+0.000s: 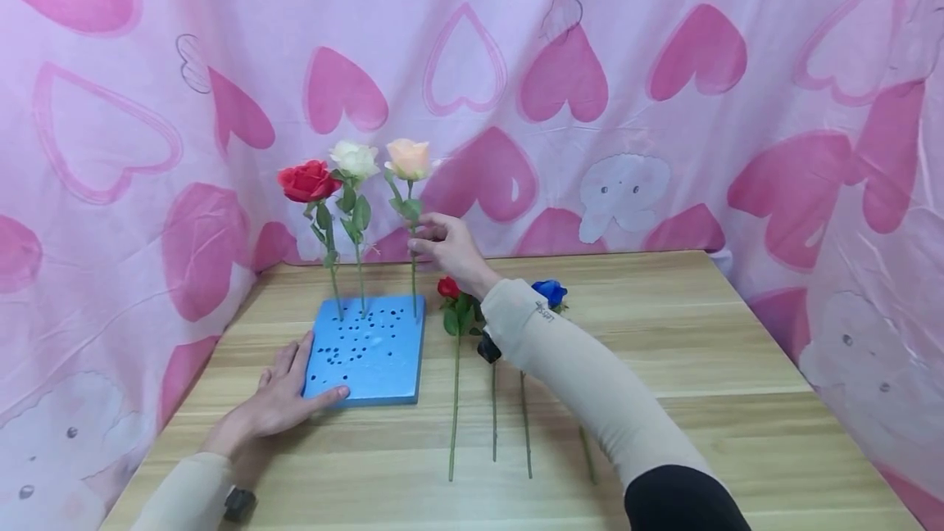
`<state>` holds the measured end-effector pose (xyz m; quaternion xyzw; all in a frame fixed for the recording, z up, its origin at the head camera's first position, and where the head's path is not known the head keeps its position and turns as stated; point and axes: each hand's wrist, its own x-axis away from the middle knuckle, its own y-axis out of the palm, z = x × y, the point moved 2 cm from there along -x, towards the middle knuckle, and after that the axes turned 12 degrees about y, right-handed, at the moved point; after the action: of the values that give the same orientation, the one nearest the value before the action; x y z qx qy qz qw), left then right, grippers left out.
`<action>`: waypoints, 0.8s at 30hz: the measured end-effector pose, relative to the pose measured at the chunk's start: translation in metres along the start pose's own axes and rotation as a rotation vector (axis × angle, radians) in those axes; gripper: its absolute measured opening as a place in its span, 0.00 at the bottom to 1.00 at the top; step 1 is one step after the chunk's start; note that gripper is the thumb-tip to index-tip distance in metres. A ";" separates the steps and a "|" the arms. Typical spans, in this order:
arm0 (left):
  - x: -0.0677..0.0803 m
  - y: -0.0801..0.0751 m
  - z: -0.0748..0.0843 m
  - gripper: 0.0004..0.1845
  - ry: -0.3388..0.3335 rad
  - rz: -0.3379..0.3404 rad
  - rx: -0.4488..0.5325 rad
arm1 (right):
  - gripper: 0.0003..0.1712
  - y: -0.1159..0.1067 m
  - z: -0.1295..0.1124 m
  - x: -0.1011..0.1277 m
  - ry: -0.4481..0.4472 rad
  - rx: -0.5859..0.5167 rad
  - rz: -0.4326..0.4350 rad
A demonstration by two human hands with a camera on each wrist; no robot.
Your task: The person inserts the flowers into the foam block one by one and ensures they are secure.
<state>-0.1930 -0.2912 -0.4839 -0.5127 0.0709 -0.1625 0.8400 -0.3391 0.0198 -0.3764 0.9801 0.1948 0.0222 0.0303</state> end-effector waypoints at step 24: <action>0.000 -0.001 0.000 0.69 -0.002 0.012 0.002 | 0.17 0.020 0.019 -0.034 0.054 -0.038 0.011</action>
<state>-0.1935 -0.2911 -0.4834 -0.5117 0.0732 -0.1569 0.8415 -0.3615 -0.0121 -0.3949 0.9795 0.1897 0.0524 0.0436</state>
